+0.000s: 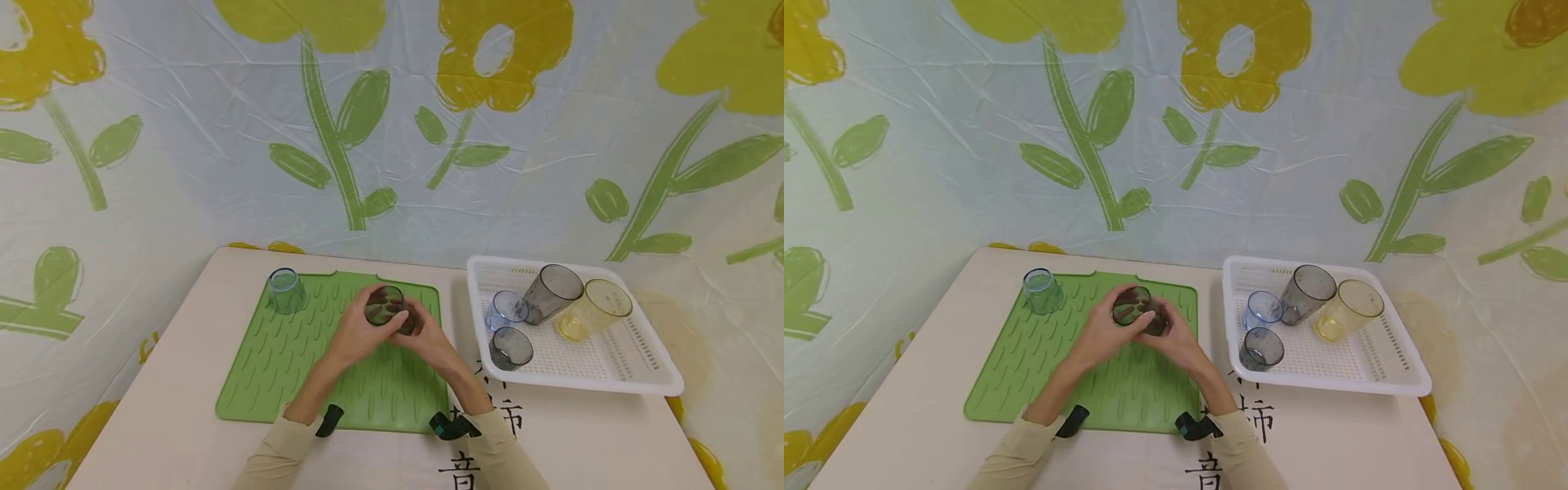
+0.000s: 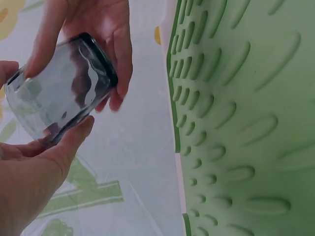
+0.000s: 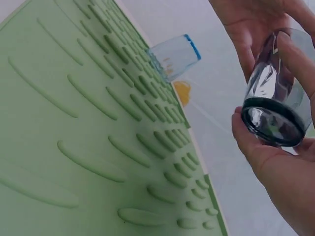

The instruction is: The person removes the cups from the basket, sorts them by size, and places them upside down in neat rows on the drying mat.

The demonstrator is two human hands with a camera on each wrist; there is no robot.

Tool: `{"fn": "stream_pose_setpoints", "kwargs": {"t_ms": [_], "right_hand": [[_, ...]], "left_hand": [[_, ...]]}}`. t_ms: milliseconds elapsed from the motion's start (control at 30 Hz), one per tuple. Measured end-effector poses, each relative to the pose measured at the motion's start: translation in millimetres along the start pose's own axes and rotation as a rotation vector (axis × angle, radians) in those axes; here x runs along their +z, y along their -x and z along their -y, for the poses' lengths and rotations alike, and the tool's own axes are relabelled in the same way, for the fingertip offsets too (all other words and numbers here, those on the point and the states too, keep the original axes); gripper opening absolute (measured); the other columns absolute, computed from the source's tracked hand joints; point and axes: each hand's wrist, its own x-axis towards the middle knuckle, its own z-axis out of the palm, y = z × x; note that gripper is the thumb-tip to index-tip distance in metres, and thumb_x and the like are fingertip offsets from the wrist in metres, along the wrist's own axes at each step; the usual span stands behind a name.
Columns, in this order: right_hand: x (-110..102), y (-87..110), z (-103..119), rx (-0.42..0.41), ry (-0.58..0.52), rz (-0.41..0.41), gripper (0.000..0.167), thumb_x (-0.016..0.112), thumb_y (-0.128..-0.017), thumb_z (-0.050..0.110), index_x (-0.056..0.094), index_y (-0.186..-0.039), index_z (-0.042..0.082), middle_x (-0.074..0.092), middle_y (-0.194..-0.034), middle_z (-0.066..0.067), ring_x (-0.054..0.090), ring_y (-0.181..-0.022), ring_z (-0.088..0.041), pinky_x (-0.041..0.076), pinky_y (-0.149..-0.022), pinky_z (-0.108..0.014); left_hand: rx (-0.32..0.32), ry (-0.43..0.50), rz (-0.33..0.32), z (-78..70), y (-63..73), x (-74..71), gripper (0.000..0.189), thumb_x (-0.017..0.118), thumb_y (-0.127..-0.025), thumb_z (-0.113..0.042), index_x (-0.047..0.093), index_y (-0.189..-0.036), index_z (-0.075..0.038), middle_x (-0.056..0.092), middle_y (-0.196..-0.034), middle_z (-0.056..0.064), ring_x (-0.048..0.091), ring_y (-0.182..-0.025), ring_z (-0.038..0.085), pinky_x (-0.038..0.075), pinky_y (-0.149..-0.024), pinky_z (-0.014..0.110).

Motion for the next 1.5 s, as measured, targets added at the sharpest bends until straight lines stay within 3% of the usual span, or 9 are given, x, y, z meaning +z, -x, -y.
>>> {"fn": "stream_pose_setpoints", "kwargs": {"t_ms": [167,367,567,700,900,1067,1333,1500], "right_hand": [[-1.7,-0.6,1.8,0.019,-0.077,0.001,0.076,0.078,-0.092,0.008,0.037,-0.156,0.009,0.046,-0.148,-0.019,0.059,-0.124,-0.023,0.057,-0.094,-0.031],[-3.2,-2.7,6.1,0.019,-0.138,-0.01,0.081,0.082,-0.09,0.013,0.036,-0.156,0.005,0.045,-0.145,-0.021,0.061,-0.12,-0.023,0.058,-0.092,-0.03],[-4.3,-6.0,11.8,0.015,-0.149,-0.016,0.07,0.079,-0.092,0.013,0.043,-0.151,0.004,0.05,-0.142,-0.019,0.062,-0.119,-0.021,0.058,-0.091,-0.03],[-3.6,-9.4,14.7,-0.002,-0.163,-0.01,0.073,0.077,-0.093,0.013,0.038,-0.155,0.005,0.048,-0.146,-0.019,0.061,-0.121,-0.022,0.056,-0.093,-0.031],[-1.0,-15.3,17.0,-0.05,-0.2,0.035,0.075,0.074,-0.096,0.012,0.032,-0.158,0.006,0.047,-0.15,-0.017,0.052,-0.135,-0.034,0.052,-0.101,-0.033],[3.9,-23.5,18.3,-0.104,-0.209,0.06,0.065,0.07,-0.097,0.006,0.039,-0.154,0.01,0.049,-0.15,-0.016,0.049,-0.138,-0.031,0.048,-0.107,-0.037],[8.9,-29.8,19.6,-0.08,-0.094,0.001,0.067,0.073,-0.095,0.007,0.044,-0.154,0.018,0.053,-0.147,-0.011,0.053,-0.134,-0.029,0.049,-0.105,-0.041],[11.0,-36.8,19.6,-0.096,-0.046,-0.033,0.065,0.074,-0.095,0.007,0.046,-0.153,0.019,0.055,-0.144,-0.011,0.053,-0.133,-0.03,0.048,-0.105,-0.044]], "left_hand": [[-0.005,0.09,0.041,0.5,1.1,-12.6,0.064,0.075,-0.096,-0.027,0.047,-0.15,-0.009,0.056,-0.139,0.016,0.056,-0.13,0.033,0.049,-0.107,0.05],[0.011,0.133,0.114,2.3,2.2,-27.9,0.063,0.073,-0.098,-0.023,0.044,-0.153,-0.014,0.053,-0.141,0.017,0.053,-0.131,0.038,0.046,-0.107,0.057],[0.015,0.219,0.183,6.3,2.3,-37.9,0.062,0.072,-0.098,-0.015,0.042,-0.151,-0.006,0.049,-0.144,0.019,0.049,-0.135,0.037,0.048,-0.108,0.05],[0.008,0.254,0.221,11.4,2.6,-42.0,0.062,0.071,-0.099,-0.013,0.039,-0.152,-0.003,0.045,-0.149,0.018,0.047,-0.138,0.036,0.047,-0.11,0.046],[0.005,0.142,0.251,20.3,5.6,-49.0,0.064,0.071,-0.1,-0.019,0.04,-0.154,-0.007,0.047,-0.152,0.016,0.044,-0.143,0.034,0.038,-0.117,0.049],[0.058,0.004,0.24,24.1,6.5,-50.6,0.066,0.073,-0.098,-0.022,0.043,-0.154,-0.004,0.048,-0.151,0.016,0.046,-0.14,0.034,0.042,-0.113,0.055],[0.093,-0.112,0.206,32.3,8.7,-51.9,0.064,0.073,-0.098,-0.021,0.046,-0.152,-0.001,0.053,-0.144,0.019,0.052,-0.13,0.036,0.046,-0.105,0.061],[0.104,-0.162,0.165,43.0,10.1,-56.6,0.05,0.064,-0.105,-0.022,0.051,-0.148,0.0,0.057,-0.141,0.019,0.059,-0.122,0.033,0.051,-0.101,0.055]]}}
